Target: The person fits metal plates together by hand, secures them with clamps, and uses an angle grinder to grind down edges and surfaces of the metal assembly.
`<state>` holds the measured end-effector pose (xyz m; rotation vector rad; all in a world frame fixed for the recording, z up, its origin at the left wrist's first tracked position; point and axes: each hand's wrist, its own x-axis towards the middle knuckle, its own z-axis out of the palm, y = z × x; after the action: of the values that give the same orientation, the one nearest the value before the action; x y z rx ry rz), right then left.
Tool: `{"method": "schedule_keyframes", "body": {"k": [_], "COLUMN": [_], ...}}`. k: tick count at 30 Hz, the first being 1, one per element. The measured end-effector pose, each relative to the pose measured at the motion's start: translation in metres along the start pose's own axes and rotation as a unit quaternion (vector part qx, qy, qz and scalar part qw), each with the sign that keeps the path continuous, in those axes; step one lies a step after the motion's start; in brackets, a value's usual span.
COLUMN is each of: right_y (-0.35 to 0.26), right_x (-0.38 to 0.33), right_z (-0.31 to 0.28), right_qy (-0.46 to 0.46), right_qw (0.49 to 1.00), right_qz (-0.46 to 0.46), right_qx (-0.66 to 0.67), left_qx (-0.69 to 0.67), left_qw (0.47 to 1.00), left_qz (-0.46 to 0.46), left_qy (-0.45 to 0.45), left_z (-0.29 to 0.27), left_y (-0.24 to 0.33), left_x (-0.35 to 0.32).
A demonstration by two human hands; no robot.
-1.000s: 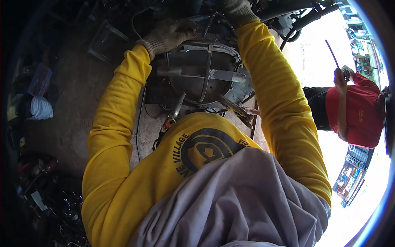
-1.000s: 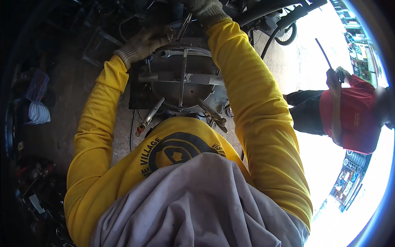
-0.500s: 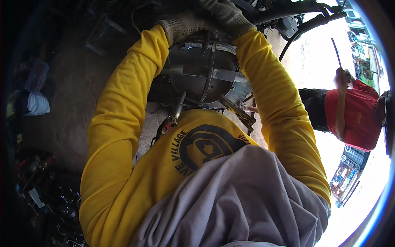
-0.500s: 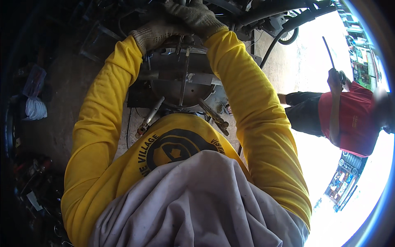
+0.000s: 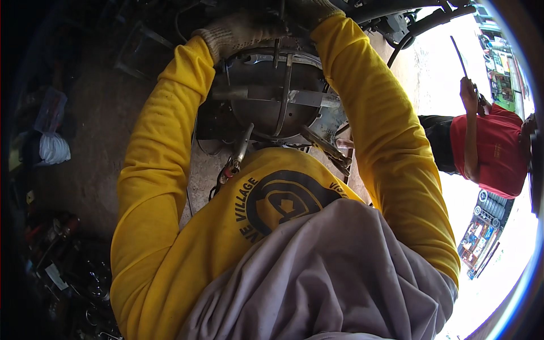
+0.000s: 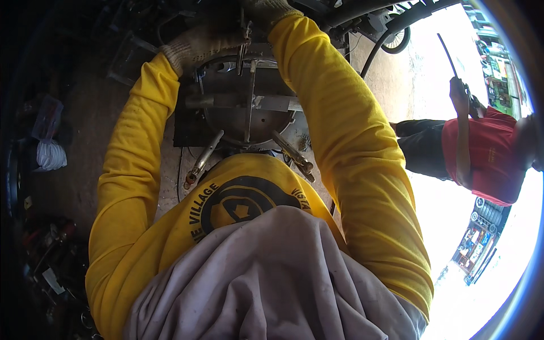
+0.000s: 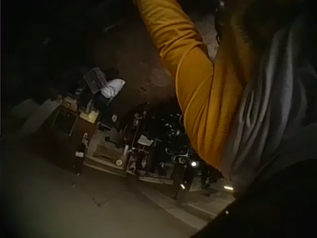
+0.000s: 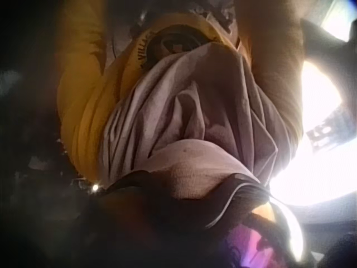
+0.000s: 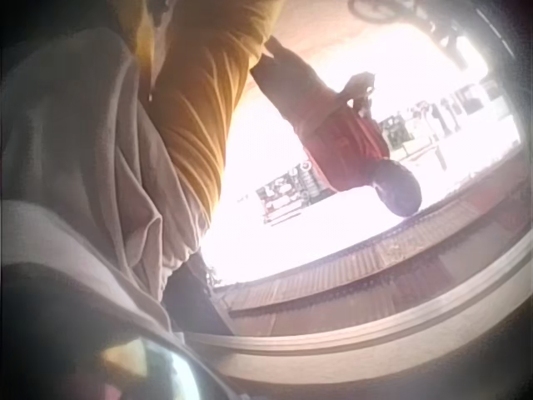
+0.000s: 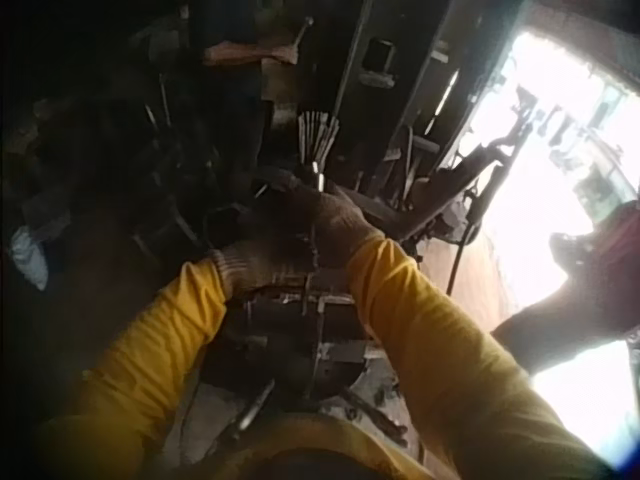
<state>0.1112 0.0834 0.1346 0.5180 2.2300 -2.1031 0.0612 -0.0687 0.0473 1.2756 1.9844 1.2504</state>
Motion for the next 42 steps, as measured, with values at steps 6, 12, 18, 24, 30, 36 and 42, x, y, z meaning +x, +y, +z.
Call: {"method": "schedule_keyframes", "body": {"k": [6, 12, 18, 24, 30, 36, 42], "right_y": [0.010, 0.014, 0.015, 0.015, 0.015, 0.015, 0.019], "right_x": [0.009, 0.011, 0.017, 0.017, 0.014, 0.012, 0.015], "right_z": [-0.006, -0.004, -0.003, -0.006, -0.011, -0.011, -0.008], "right_qy": [-0.005, -0.011, -0.014, -0.019, -0.015, -0.016, -0.019], "right_qw": [0.999, 0.998, 0.997, 0.996, 0.996, 0.996, 0.996], "right_qz": [-0.018, -0.018, -0.021, -0.019, -0.015, -0.009, -0.012], "right_qx": [-0.038, -0.053, -0.070, -0.081, -0.085, -0.085, -0.091], "left_qx": [0.111, -0.007, 0.009, 0.033, -0.010, 0.027, 0.349], "left_qw": [0.990, 0.987, 0.995, 0.994, 0.989, 0.993, 0.901], "left_qz": [-0.077, -0.148, -0.086, -0.039, -0.111, -0.054, 0.256], "left_qy": [-0.046, -0.066, -0.057, -0.093, -0.094, -0.105, -0.017], "left_z": [-0.005, 0.002, 0.005, 0.000, 0.000, 0.002, 0.003], "left_y": [-0.002, 0.006, -0.012, -0.004, 0.004, -0.012, -0.037], "left_x": [-0.033, -0.034, -0.035, -0.030, -0.029, -0.030, -0.034]}}
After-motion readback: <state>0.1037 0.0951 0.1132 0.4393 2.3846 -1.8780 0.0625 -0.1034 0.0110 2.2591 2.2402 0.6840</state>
